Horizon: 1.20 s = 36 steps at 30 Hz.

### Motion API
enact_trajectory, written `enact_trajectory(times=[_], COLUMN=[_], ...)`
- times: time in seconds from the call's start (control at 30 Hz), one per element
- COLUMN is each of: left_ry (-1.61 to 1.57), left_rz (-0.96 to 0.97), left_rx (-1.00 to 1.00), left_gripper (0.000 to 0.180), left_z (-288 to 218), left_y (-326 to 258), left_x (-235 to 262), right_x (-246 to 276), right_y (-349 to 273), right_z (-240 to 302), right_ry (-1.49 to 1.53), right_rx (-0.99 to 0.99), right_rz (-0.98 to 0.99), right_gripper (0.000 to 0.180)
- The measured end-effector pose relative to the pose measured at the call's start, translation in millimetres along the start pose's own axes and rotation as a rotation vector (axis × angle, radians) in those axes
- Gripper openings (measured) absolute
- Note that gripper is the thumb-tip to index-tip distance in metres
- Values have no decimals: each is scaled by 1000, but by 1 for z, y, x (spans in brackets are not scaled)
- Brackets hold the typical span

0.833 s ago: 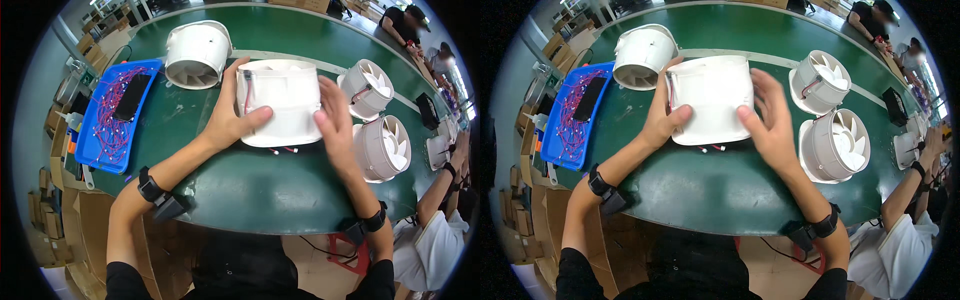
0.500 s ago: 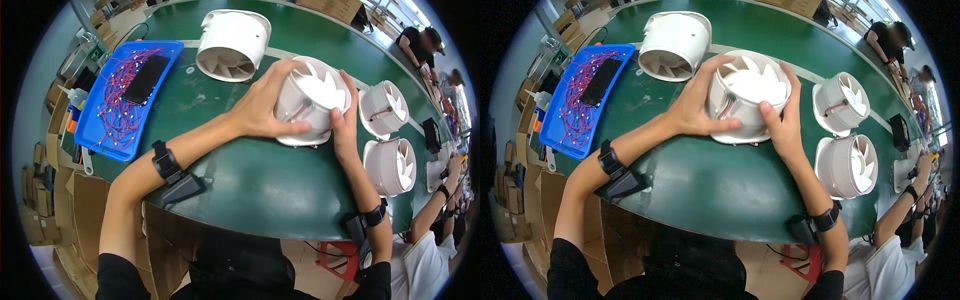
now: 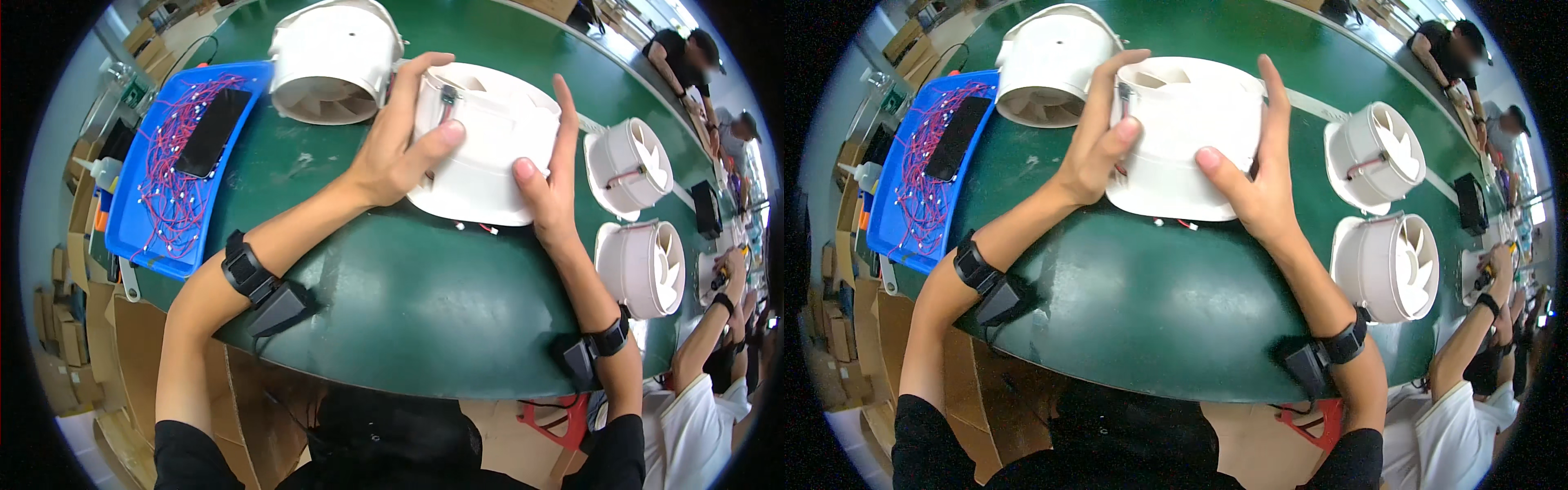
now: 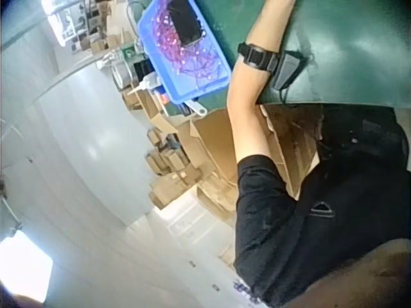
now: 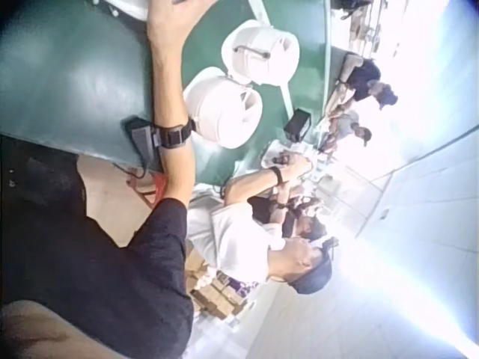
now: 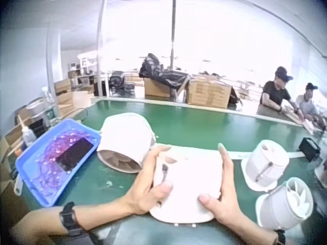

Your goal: The person assembles white plastic fan units by hand at a green workbench. They pick up fan housings and internal fan components, align them, and press them together to form complete units. The person then places the assembled units into a cardboard box.

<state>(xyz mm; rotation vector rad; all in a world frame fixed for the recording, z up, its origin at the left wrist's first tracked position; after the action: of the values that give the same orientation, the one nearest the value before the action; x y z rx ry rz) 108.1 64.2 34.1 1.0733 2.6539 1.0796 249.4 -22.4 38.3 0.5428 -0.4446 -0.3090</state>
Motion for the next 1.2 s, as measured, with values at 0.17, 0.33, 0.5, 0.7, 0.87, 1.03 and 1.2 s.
enact_trajectory(times=[0.17,0.33,0.5,0.7,0.87,1.03,1.2], left_ry=[-42,-262,-371,-338,-298,-429,-537], left_rz=[-133,-50,50,73,-25,-90,-163], left_rx=[73,175,198,224,244,362,345], left_gripper=[55,56,64,92,73,65,80], left_z=[28,32,30,35,23,36,35], left_y=[2,3,0,-2,-3,-7,-6], left_x=[18,3,-5,-8,-7,-4,-1], right_x=[-3,-1,4,15,25,21,7], right_y=[-1,-5,-4,-4,-3,-10,-14], right_z=[-1,-3,-5,-35,-17,-1,28], right_ry=[115,44,139,240,138,-209,-573], right_rx=[-46,-24,-37,-247,-225,-57,56], right_rz=[20,19,37,-33,-179,-162,-83], right_gripper=[98,101,100,77,68,73,86])
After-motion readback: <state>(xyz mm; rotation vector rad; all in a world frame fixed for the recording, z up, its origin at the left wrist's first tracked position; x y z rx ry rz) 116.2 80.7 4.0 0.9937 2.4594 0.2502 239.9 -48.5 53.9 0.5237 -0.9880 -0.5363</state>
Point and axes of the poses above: each hand's wrist, its own y-axis towards the middle knuckle, its own x-axis out of the back of the hand, z = x × y, the point moved 8 cm from there along y, towards the middle knuckle, and after that the axes turned 10 degrees about -y, right-handed, at the moved point
